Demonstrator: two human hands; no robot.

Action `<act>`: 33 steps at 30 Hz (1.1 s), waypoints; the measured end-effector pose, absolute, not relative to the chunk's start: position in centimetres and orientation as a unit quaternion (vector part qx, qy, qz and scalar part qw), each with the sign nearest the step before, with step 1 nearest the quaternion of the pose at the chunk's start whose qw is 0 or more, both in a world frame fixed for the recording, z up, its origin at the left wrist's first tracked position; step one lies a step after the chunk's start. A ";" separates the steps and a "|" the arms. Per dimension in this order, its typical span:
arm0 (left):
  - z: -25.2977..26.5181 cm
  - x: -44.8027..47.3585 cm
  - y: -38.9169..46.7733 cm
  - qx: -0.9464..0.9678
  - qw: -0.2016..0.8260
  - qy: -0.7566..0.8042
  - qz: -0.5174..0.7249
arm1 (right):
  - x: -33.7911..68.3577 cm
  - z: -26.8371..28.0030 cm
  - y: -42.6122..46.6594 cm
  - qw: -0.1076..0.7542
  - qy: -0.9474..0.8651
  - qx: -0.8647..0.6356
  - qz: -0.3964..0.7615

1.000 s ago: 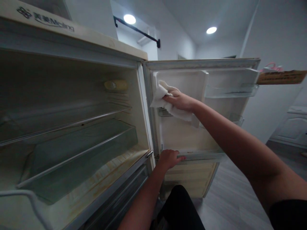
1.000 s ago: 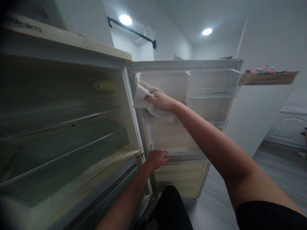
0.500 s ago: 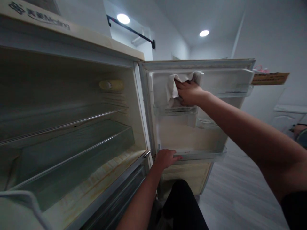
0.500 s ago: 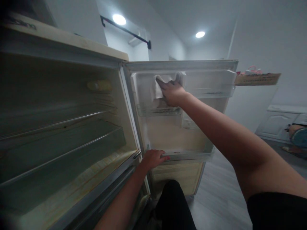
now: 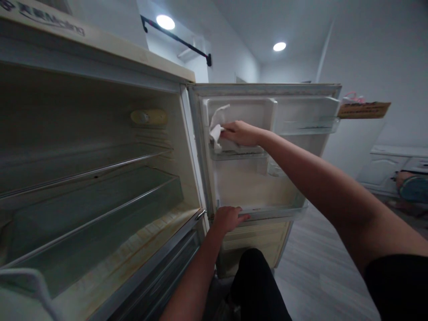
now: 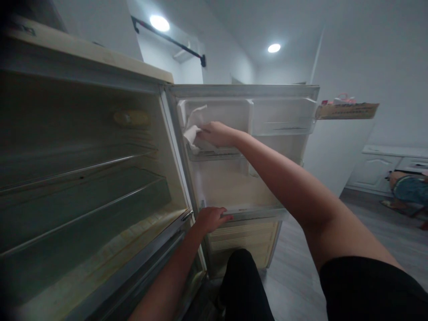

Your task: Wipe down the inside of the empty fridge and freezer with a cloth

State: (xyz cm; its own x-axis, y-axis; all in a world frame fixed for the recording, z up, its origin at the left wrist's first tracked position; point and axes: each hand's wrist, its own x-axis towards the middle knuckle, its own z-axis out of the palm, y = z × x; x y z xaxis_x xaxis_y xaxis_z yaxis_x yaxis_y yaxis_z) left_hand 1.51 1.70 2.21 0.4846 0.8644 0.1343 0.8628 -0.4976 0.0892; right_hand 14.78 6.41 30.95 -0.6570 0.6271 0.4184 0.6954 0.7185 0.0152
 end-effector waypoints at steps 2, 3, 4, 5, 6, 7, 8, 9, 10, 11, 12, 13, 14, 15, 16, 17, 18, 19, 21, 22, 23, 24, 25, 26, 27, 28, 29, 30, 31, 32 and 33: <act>2.0 1.3 1.8 0.862 0.012 0.498 0.087 | 13.7 30.6 5.5 0.204 -0.925 -0.320 0.010; 1.9 1.2 1.9 0.864 0.015 0.495 0.089 | 13.2 30.4 5.1 0.194 -0.934 -0.298 0.039; 1.8 1.0 1.9 0.866 0.018 0.492 0.091 | 12.8 30.1 4.8 0.181 -0.941 -0.280 0.057; 1.7 0.9 1.9 0.867 0.019 0.489 0.092 | 12.5 29.9 4.6 0.170 -0.946 -0.269 0.065; 1.6 0.7 1.9 0.868 0.019 0.487 0.094 | 12.3 29.8 4.5 0.161 -0.948 -0.265 0.066; 1.6 0.5 1.8 0.869 0.019 0.486 0.095 | 12.2 29.7 4.4 0.158 -0.948 -0.268 0.063; 1.6 0.3 1.8 0.868 0.020 0.486 0.097 | 12.2 29.7 4.3 0.157 -0.947 -0.273 0.061; 1.6 0.1 1.7 0.868 0.023 0.486 0.097 | 12.2 29.7 4.2 0.154 -0.946 -0.278 0.060; 1.7 0.0 1.6 0.868 0.029 0.485 0.096 | 12.4 29.7 4.2 0.150 -0.945 -0.284 0.055; 1.8 -0.2 1.6 0.870 0.036 0.483 0.094 | 12.5 29.7 4.0 0.146 -0.944 -0.292 0.042; 1.8 -0.3 1.5 0.871 0.042 0.480 0.092 | 12.6 29.7 3.8 0.145 -0.942 -0.302 0.018; 1.8 -0.4 1.5 0.873 0.046 0.477 0.089 | 12.8 29.5 3.6 0.144 -0.938 -0.315 -0.017; 1.8 -0.5 1.5 0.874 0.047 0.475 0.087 | 12.9 29.3 3.2 0.144 -0.931 -0.329 -0.062; 1.8 -0.6 1.5 0.875 0.045 0.474 0.086 | 13.0 28.9 2.8 0.145 -0.922 -0.341 -0.111; 1.8 -0.7 1.5 0.875 0.043 0.474 0.086 | 13.1 28.5 2.2 0.145 -0.912 -0.349 -0.159; 1.8 -0.7 1.6 0.876 0.041 0.474 0.086 | 13.3 28.0 1.7 0.146 -0.902 -0.352 -0.202; 1.7 -0.8 1.5 0.876 0.039 0.473 0.087 | 13.6 27.6 1.2 0.147 -0.893 -0.351 -0.240; 1.7 -0.8 1.5 0.876 0.038 0.473 0.088 | 14.0 27.0 0.7 0.148 -0.885 -0.347 -0.272; 1.6 -0.8 1.5 0.876 0.036 0.473 0.090 | 15.1 26.0 0.1 0.149 -0.873 -0.333 -0.323; 1.7 -0.8 1.4 0.876 0.035 0.472 0.091 | 15.9 25.5 -0.1 0.150 -0.869 -0.325 -0.343; 1.7 -0.8 1.4 0.877 0.035 0.471 0.090 | 16.8 25.1 -0.2 0.149 -0.866 -0.314 -0.359; 1.7 -0.8 1.4 0.877 0.036 0.471 0.089 | 17.7 24.6 -0.3 0.148 -0.866 -0.300 -0.370; 1.8 -0.8 1.3 0.878 0.035 0.470 0.088 | 18.7 24.2 -0.3 0.147 -0.869 -0.285 -0.377; 1.8 -0.7 1.3 0.878 0.035 0.470 0.085 | 19.7 23.8 -0.4 0.147 -0.872 -0.272 -0.379; 1.9 -0.7 1.3 0.877 0.037 0.472 0.081 | 20.7 23.4 -0.6 0.148 -0.875 -0.263 -0.378; 2.0 -0.7 1.3 0.876 0.039 0.474 0.077 | 21.6 23.1 -0.8 0.152 -0.877 -0.261 -0.374; 2.1 -0.6 1.2 0.875 0.040 0.477 0.075 | 22.4 22.8 -1.1 0.156 -0.877 -0.266 -0.368; 2.2 -0.6 1.2 0.873 0.042 0.480 0.072 | 23.1 22.6 -1.4 0.162 -0.875 -0.275 -0.363; 2.3 -0.5 1.1 0.872 0.042 0.482 0.071 | 23.7 22.3 -1.7 0.169 -0.873 -0.287 -0.357; 2.4 -0.5 1.0 0.872 0.042 0.483 0.069 | 24.1 22.1 -2.1 0.175 -0.870 -0.298 -0.351; 2.4 -0.5 1.0 0.872 0.041 0.483 0.068 | 24.5 21.8 -2.4 0.183 -0.867 -0.309 -0.345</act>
State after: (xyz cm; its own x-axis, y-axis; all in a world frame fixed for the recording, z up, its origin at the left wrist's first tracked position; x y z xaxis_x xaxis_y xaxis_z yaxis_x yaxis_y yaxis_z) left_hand -0.53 0.97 2.45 0.5233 0.8485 0.0787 0.8374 -0.5291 0.1369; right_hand 24.46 -2.44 21.84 -0.7423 0.4101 0.5299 0.6620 0.5711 0.4854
